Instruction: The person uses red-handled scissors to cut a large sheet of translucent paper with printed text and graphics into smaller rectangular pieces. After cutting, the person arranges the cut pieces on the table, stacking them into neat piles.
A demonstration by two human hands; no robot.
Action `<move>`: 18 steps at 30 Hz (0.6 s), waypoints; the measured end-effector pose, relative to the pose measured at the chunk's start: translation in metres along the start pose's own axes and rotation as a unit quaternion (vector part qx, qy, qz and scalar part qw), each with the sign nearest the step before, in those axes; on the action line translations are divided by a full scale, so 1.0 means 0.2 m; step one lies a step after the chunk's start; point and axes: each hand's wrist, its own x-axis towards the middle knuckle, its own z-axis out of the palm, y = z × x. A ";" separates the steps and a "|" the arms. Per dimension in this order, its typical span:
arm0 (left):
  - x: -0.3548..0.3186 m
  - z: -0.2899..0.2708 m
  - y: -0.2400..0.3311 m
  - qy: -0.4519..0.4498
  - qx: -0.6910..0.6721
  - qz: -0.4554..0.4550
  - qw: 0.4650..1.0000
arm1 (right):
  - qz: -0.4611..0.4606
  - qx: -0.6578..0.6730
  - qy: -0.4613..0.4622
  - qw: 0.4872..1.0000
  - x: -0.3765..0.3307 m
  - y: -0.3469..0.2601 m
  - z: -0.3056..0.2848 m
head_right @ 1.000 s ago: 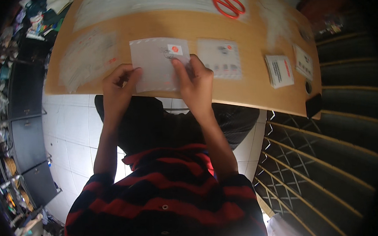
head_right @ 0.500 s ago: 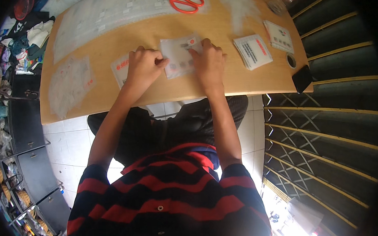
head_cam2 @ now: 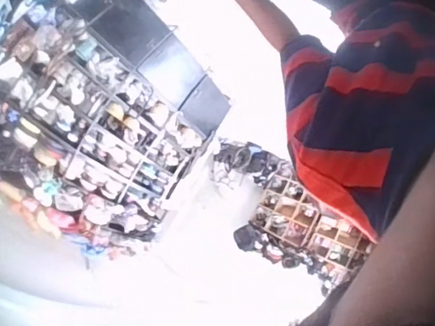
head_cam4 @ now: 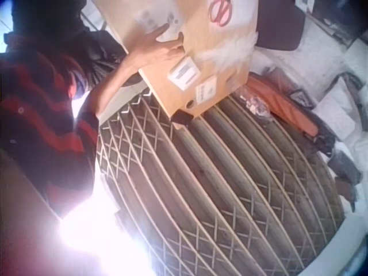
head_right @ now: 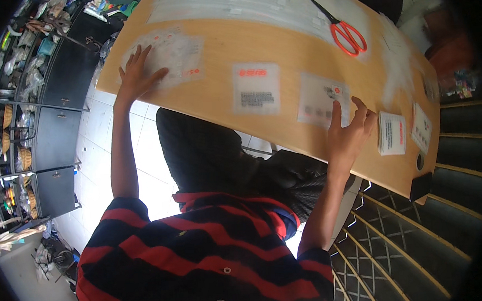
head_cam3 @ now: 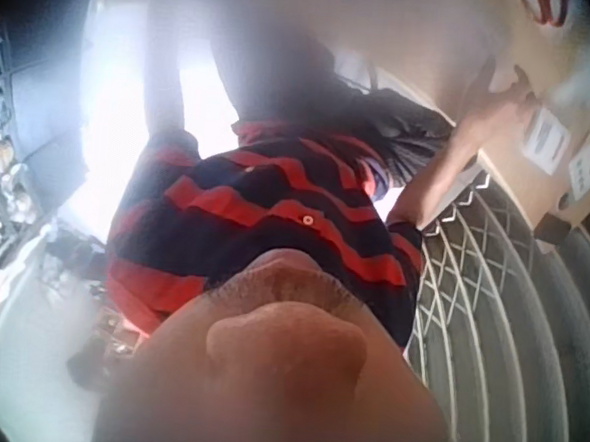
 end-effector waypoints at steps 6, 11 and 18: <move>-0.05 0.00 -0.11 0.000 -0.090 0.043 0.995 | -0.022 0.030 -0.025 0.999 -0.01 -0.17 0.02; -0.07 -0.01 -0.12 0.030 -0.197 0.023 0.980 | -0.034 0.062 -0.048 0.996 -0.07 -0.29 0.02; -0.15 -0.09 -0.16 0.088 -0.082 0.097 0.988 | -0.046 0.103 -0.086 0.990 -0.11 -0.42 0.00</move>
